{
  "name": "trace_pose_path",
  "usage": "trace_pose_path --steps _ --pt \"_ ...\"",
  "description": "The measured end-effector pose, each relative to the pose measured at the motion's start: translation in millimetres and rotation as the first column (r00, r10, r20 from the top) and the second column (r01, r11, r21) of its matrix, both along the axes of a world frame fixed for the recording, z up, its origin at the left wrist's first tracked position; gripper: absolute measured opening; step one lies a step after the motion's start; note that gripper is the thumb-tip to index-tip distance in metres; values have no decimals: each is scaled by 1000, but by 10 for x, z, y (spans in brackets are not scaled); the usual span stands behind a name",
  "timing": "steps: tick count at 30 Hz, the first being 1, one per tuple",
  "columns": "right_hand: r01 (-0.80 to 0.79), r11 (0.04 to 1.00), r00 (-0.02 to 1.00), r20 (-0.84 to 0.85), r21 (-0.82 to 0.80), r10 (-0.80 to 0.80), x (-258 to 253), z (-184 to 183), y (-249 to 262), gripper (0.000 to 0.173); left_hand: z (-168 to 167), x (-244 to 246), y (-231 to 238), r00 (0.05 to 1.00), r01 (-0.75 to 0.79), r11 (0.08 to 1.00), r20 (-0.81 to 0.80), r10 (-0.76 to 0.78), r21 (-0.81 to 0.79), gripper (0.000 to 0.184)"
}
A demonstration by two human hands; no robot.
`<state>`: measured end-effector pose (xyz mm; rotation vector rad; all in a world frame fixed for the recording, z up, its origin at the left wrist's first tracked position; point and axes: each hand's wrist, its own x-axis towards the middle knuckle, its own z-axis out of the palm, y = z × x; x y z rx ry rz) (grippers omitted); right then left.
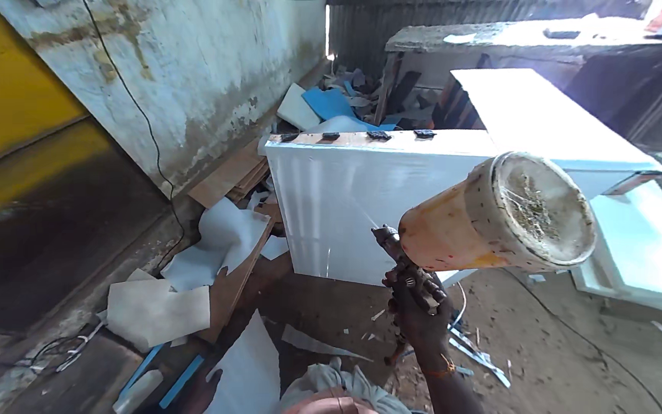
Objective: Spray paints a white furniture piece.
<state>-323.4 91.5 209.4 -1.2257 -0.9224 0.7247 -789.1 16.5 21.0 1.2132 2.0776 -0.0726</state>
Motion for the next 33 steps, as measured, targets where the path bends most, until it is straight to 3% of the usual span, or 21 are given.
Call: trace_pose_path --steps 1,3,8,12,23,29,33 --pt "23 1000 1000 6 7 -23 22 -17 -18 23 10 5 14 1000 23 1000 13 -23 3 50" --pt "58 998 998 18 12 -58 84 -58 -51 24 -251 -75 -56 997 77 979 -35 -71 188 50" --pt "156 988 988 21 -22 -156 232 -51 -147 26 165 186 180 999 31 999 13 -31 -31 49" --pt "208 978 978 2 -26 -208 379 -26 -264 25 111 289 257 998 62 998 -6 -62 26 47" --pt "352 935 936 -8 -34 -353 926 -72 -578 29 445 907 491 983 182 983 26 -183 14 48" --pt "408 913 912 -45 -13 -408 1284 -147 -684 25 -6 905 610 965 263 962 -24 -262 80 49" --pt "435 900 900 -40 -1 -435 1521 -178 -763 24 293 1263 645 957 290 955 -2 -290 62 48"
